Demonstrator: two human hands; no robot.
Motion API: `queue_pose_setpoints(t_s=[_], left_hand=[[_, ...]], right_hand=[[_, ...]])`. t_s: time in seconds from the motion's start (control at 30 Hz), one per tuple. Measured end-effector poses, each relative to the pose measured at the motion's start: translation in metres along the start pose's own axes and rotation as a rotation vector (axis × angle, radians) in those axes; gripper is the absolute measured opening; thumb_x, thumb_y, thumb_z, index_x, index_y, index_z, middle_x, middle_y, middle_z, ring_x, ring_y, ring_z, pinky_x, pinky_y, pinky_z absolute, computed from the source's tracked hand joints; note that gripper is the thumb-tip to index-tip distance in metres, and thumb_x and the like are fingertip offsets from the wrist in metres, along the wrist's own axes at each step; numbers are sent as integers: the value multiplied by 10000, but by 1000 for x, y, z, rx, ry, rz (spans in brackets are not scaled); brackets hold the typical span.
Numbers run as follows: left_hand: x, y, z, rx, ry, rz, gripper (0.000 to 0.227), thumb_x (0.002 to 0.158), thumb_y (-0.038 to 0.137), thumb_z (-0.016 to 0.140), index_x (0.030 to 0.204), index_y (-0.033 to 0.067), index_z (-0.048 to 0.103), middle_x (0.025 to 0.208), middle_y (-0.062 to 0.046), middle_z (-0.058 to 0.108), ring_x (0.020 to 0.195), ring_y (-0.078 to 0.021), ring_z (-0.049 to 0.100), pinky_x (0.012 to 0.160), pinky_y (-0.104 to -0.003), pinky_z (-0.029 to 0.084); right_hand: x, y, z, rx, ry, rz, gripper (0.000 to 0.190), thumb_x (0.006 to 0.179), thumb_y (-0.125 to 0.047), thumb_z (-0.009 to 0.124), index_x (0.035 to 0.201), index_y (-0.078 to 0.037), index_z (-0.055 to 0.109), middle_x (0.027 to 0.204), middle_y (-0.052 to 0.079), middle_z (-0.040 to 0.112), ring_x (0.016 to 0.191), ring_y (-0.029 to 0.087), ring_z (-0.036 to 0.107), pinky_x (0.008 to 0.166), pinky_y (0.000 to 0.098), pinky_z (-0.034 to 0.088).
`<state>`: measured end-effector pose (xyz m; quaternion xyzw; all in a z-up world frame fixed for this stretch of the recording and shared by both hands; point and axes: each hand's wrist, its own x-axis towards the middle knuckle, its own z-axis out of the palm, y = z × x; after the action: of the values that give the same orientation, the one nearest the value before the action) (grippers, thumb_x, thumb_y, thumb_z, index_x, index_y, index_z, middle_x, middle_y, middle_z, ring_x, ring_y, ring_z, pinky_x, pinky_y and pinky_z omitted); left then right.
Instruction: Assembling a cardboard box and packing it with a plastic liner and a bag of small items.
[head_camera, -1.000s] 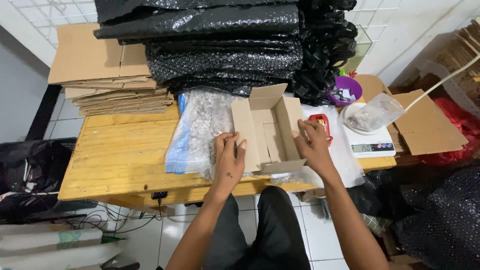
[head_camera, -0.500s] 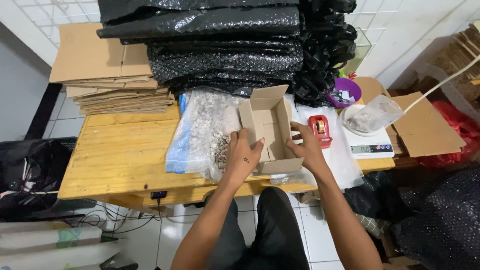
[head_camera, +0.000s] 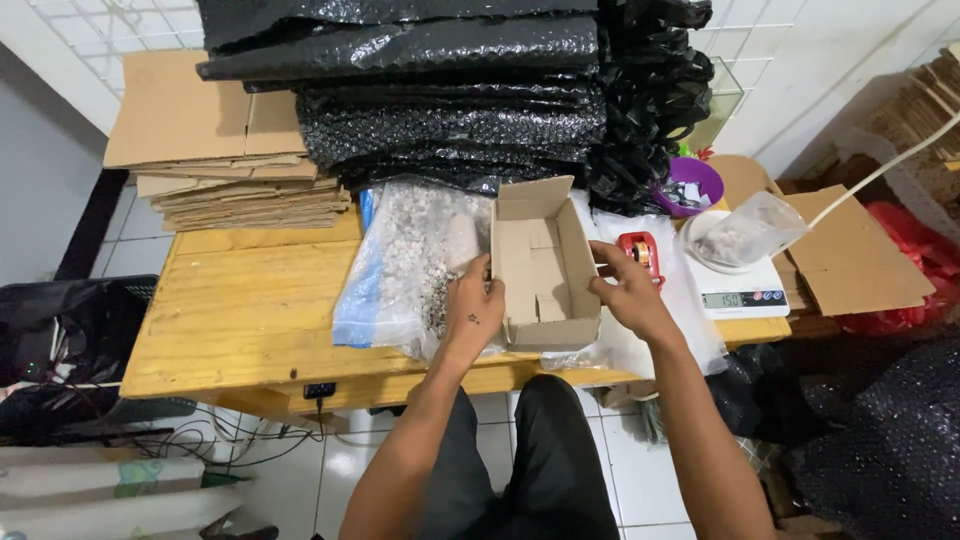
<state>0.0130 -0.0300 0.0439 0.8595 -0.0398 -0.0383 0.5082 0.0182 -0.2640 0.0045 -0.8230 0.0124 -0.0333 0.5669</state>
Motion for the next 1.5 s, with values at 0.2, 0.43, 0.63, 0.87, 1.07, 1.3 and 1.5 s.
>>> queue_pose_setpoints(t_s=[0.2, 0.43, 0.63, 0.87, 1.07, 1.3, 1.5], left_hand=[[3, -20, -4, -72, -52, 50, 544, 1028, 234, 502, 1508, -13, 428, 1319, -370, 586, 1142, -454, 667, 895, -563, 577], [-20, 8, -11, 141, -29, 167, 553, 1022, 247, 581, 1479, -36, 448, 1441, -363, 425, 1343, -549, 457, 1056, -642, 441], [-19, 5, -7, 285, -71, 316, 468, 1017, 327, 573, 1406, 67, 581, 1429, -226, 452, 1425, -384, 349, 1178, -560, 289], [-41, 41, -32, 401, -368, 304, 864, 871, 737, 492, 1386, 55, 619, 1482, -287, 484, 1518, -457, 201, 1220, -615, 148], [-30, 2, -6, 505, -469, 405, 939, 691, 758, 681, 1346, 87, 644, 1551, -290, 376, 1515, -586, -68, 1189, -717, 53], [-31, -25, 19, 591, -333, 601, 478, 821, 475, 763, 1026, 43, 765, 1409, -286, 487, 1454, -693, -41, 1138, -768, 134], [-27, -56, 40, 607, -161, 737, 229, 781, 224, 835, 901, 56, 735, 1224, -221, 555, 1430, -731, 11, 1091, -796, 224]], right_hand=[[-3, -2, 1, -8, -23, 35, 628, 836, -18, 615, 1459, -39, 541, 1298, 259, 638, 1130, 413, 642, 838, 524, 576], [-4, -28, 3, -277, -11, -55, 643, 839, -4, 672, 1459, 21, 503, 1247, 313, 613, 1101, 467, 648, 820, 554, 586], [10, -15, 5, -519, 72, -222, 593, 844, -150, 751, 1405, -99, 564, 1230, 228, 535, 1166, 475, 562, 942, 580, 521], [33, -47, 25, -683, 84, -483, 646, 905, -147, 725, 1504, -145, 484, 1433, 234, 393, 1273, 488, 474, 1056, 596, 444], [74, -29, 37, -994, 115, -438, 719, 905, -177, 718, 1547, -238, 402, 1381, 144, 387, 1180, 395, 510, 900, 505, 521], [104, -6, 42, -1038, 104, -398, 572, 909, -182, 687, 1434, -271, 476, 1333, 91, 399, 1238, 378, 458, 940, 533, 498], [114, -5, 51, -1109, 77, -383, 384, 936, -280, 682, 1284, -212, 538, 1249, 57, 559, 1276, 318, 492, 1034, 544, 439]])
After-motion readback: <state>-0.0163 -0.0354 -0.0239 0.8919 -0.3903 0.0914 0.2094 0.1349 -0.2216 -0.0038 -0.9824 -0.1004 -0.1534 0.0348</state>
